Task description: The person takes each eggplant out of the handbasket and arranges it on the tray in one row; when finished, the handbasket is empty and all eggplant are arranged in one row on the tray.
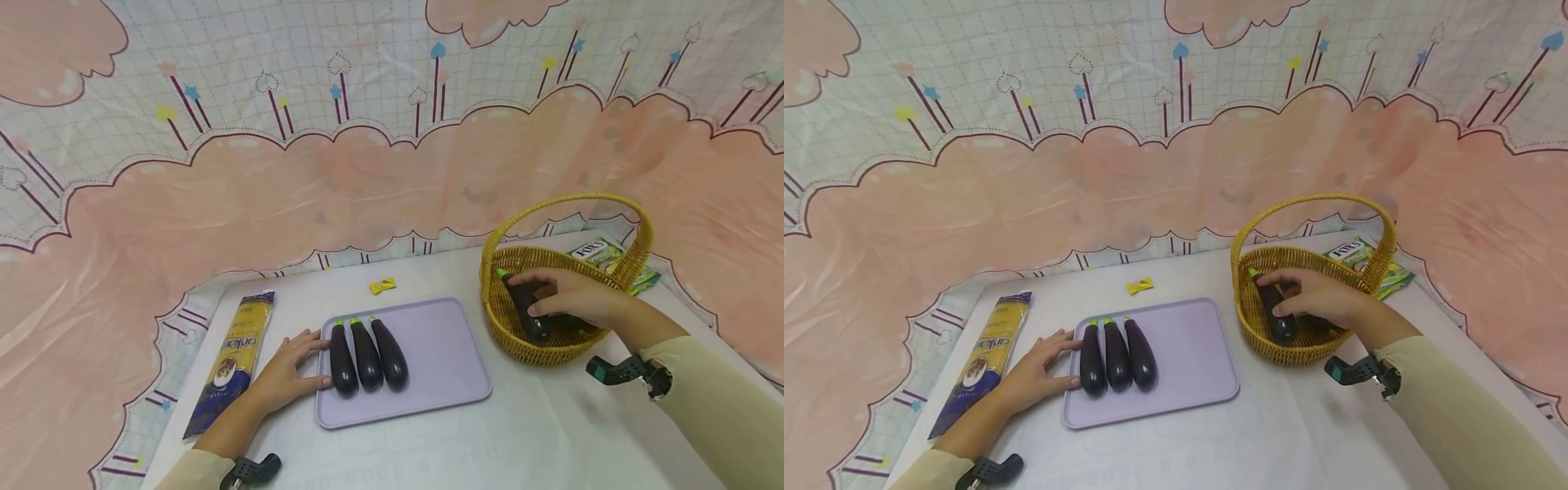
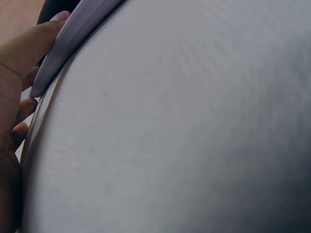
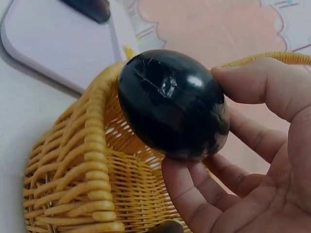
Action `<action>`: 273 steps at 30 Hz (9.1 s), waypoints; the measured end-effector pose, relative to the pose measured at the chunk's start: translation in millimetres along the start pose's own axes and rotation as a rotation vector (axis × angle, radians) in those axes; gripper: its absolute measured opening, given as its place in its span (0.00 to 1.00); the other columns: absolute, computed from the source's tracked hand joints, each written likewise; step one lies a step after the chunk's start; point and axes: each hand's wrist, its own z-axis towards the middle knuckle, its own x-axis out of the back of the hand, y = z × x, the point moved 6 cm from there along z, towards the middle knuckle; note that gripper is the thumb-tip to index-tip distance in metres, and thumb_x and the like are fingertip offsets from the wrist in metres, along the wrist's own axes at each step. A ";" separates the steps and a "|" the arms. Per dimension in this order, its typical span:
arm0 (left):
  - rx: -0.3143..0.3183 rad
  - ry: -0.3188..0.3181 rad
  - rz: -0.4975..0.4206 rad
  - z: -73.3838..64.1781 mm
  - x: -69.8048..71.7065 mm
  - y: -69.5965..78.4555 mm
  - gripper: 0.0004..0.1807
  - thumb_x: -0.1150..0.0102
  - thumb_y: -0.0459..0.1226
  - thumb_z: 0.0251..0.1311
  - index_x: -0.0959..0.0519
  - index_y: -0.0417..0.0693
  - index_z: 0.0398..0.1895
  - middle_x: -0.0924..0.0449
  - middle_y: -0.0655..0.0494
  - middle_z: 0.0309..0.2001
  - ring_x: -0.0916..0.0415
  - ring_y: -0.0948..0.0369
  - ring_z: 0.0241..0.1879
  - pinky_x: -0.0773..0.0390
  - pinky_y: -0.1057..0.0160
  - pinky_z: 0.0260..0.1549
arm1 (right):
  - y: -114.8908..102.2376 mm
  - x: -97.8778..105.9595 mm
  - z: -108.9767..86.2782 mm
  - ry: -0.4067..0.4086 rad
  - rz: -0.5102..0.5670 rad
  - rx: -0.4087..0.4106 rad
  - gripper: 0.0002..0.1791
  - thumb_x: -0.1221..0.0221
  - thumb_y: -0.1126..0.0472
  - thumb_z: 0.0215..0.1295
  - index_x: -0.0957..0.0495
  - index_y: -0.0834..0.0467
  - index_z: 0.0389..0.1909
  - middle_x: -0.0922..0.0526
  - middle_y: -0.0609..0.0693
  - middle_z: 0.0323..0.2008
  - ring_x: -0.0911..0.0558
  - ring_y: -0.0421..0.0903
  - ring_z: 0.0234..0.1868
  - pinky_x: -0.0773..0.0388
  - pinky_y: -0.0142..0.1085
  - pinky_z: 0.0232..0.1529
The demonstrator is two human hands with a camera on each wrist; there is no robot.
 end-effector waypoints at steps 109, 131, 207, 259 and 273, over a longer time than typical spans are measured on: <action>-0.004 0.003 -0.019 -0.3 0.9 1.6 0.41 0.19 0.53 0.55 0.22 0.50 0.71 0.33 0.41 0.79 0.49 0.38 0.82 0.65 0.32 0.80 | -17.4 -178.8 113.4 0.013 0.032 -0.021 0.26 0.25 0.67 0.58 0.13 0.53 0.59 0.14 0.49 0.61 0.17 0.52 0.62 0.16 0.44 0.57; -0.004 0.014 -0.014 0.8 0.6 -0.9 0.41 0.19 0.54 0.55 0.21 0.51 0.71 0.33 0.41 0.79 0.49 0.38 0.82 0.65 0.31 0.80 | -22.8 -178.3 109.8 0.034 0.069 0.025 0.28 0.29 0.66 0.63 0.18 0.56 0.66 0.24 0.63 0.71 0.20 0.59 0.67 0.14 0.48 0.60; -0.015 0.015 -0.002 1.6 3.1 3.1 0.41 0.19 0.54 0.55 0.21 0.49 0.71 0.33 0.41 0.79 0.49 0.38 0.82 0.65 0.31 0.80 | -11.4 3.9 -18.6 -0.069 -0.032 0.131 0.25 0.36 0.67 0.74 0.26 0.66 0.70 0.25 0.66 0.70 0.20 0.51 0.66 0.19 0.30 0.62; 0.011 0.011 -0.024 -1.3 1.0 3.8 0.42 0.19 0.53 0.55 0.22 0.49 0.71 0.34 0.41 0.79 0.50 0.39 0.83 0.66 0.32 0.81 | 33.4 8.8 23.6 -0.004 -0.371 -0.117 0.32 0.29 0.60 0.66 0.23 0.59 0.71 0.30 0.70 0.73 0.31 0.71 0.73 0.31 0.70 0.70; 0.008 0.014 -0.021 -0.3 0.5 1.8 0.42 0.18 0.53 0.54 0.21 0.50 0.71 0.34 0.41 0.79 0.50 0.39 0.83 0.66 0.32 0.81 | 30.9 15.7 17.7 0.047 -0.308 -0.082 0.34 0.27 0.57 0.66 0.24 0.58 0.72 0.27 0.67 0.73 0.28 0.72 0.72 0.35 0.70 0.73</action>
